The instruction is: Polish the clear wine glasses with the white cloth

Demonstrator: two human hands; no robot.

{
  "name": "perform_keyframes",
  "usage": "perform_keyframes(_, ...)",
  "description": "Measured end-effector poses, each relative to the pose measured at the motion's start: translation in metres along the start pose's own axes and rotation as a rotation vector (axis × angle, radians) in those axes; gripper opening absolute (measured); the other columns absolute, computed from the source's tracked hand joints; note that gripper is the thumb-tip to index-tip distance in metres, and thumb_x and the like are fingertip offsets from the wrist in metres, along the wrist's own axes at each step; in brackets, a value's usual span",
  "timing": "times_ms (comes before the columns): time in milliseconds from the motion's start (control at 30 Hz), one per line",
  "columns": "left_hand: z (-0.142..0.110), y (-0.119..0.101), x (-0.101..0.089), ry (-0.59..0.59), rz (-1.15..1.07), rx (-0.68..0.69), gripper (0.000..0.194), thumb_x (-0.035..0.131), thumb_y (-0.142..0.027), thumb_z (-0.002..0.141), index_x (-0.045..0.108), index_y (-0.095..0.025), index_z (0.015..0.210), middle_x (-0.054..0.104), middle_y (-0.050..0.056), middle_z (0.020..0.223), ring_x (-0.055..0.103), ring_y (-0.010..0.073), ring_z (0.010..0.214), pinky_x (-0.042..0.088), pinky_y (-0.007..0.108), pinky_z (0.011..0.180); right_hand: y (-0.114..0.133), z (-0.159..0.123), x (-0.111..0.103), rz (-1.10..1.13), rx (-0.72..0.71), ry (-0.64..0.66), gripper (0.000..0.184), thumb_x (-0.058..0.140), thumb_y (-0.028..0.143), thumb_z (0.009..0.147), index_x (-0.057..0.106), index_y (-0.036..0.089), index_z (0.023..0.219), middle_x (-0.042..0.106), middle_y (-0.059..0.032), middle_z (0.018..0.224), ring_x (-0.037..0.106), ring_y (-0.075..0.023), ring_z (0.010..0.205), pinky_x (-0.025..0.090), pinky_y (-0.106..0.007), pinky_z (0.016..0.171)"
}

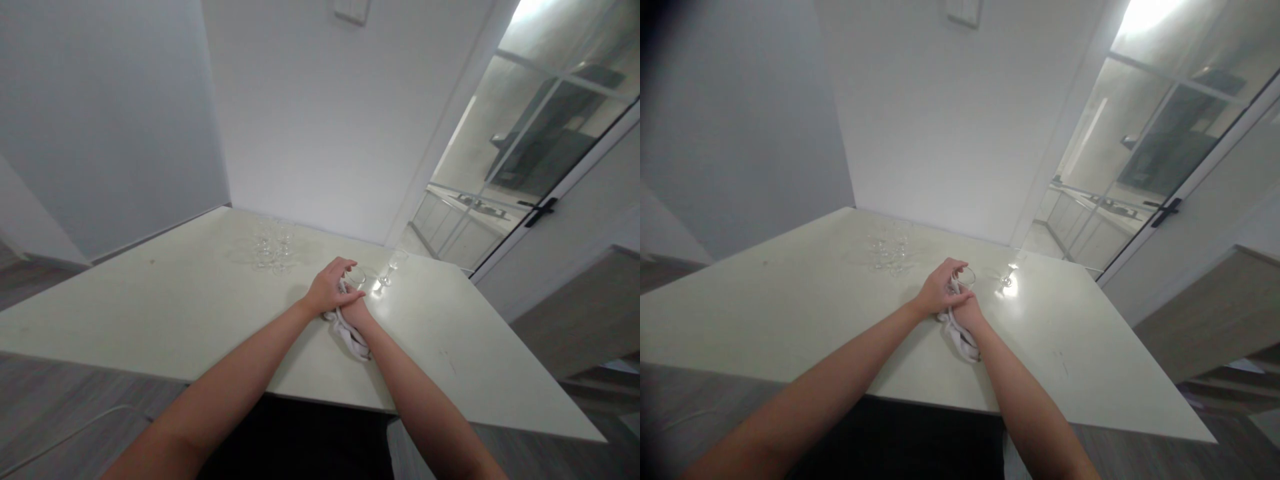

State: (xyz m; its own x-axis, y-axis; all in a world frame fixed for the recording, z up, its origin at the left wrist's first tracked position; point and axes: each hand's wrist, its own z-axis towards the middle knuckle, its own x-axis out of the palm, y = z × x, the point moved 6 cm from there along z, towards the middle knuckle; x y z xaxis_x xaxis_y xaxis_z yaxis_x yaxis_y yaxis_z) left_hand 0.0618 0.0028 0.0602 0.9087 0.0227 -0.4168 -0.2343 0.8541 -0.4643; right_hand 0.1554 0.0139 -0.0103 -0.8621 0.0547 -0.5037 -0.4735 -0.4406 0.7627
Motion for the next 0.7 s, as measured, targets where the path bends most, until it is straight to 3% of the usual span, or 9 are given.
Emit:
perform_keyframes(233, 0.001, 0.039, -0.006, -0.253, -0.232, -0.346, 0.059, 0.071, -0.043, 0.068, 0.048, -0.019, 0.116, 0.053, 0.004, 0.098, 0.053, 0.0115, 0.077, 0.045, 0.022, 0.061, -0.009, 0.001, -0.002, 0.176, 0.198, -0.06, 0.031, 0.041, 0.035, 0.086, 0.065, 0.016, 0.094, 0.068, -0.0067, 0.089, 0.062, -0.0198, 0.086, 0.047, -0.035, 0.081)
perform_keyframes(400, -0.008, 0.067, 0.0, -0.42, -0.578, -0.706, 0.045, 0.057, -0.054, 0.077, 0.051, -0.019, 0.104, 0.054, 0.002, 0.088, 0.053, 0.0095, 0.067, 0.046, 0.021, 0.054, -0.015, -0.002, 0.0, 0.447, 0.38, -0.084, 0.046, 0.05, 0.054, 0.081, 0.065, 0.013, 0.097, 0.069, -0.0072, 0.083, 0.063, -0.0195, 0.078, 0.05, -0.034, 0.078)
perform_keyframes(467, -0.012, 0.071, 0.002, -0.462, -0.64, -0.778, 0.045, 0.055, -0.057, 0.078, 0.051, -0.018, 0.101, 0.054, 0.003, 0.086, 0.053, 0.0095, 0.066, 0.047, 0.021, 0.055, -0.017, -0.002, 0.004, 0.555, 0.433, -0.061, 0.05, 0.051, 0.057, 0.08, 0.064, 0.012, 0.097, 0.069, -0.0082, 0.079, 0.064, -0.02, 0.074, 0.051, -0.034, 0.075)
perform_keyframes(600, -0.01, 0.069, -0.003, -0.469, -0.579, -0.659, 0.045, 0.056, -0.055, 0.078, 0.048, -0.019, 0.104, 0.053, 0.003, 0.09, 0.054, 0.0102, 0.072, 0.047, 0.022, 0.058, -0.018, -0.005, 0.018, 0.714, 0.51, 0.053, 0.049, 0.048, 0.057, 0.081, 0.064, 0.012, 0.093, 0.068, -0.0082, 0.07, 0.065, -0.0198, 0.067, 0.053, -0.032, 0.066)
perform_keyframes(700, -0.004, 0.055, -0.005, -0.344, -0.453, -0.458, 0.054, 0.064, -0.05, 0.074, 0.043, -0.02, 0.114, 0.052, 0.004, 0.097, 0.053, 0.0117, 0.078, 0.047, 0.023, 0.063, -0.027, -0.009, 0.019, 0.7, 0.583, 0.018, 0.038, 0.055, 0.048, 0.079, 0.064, 0.012, 0.087, 0.067, -0.0081, 0.068, 0.063, -0.0184, 0.06, 0.052, -0.03, 0.061)
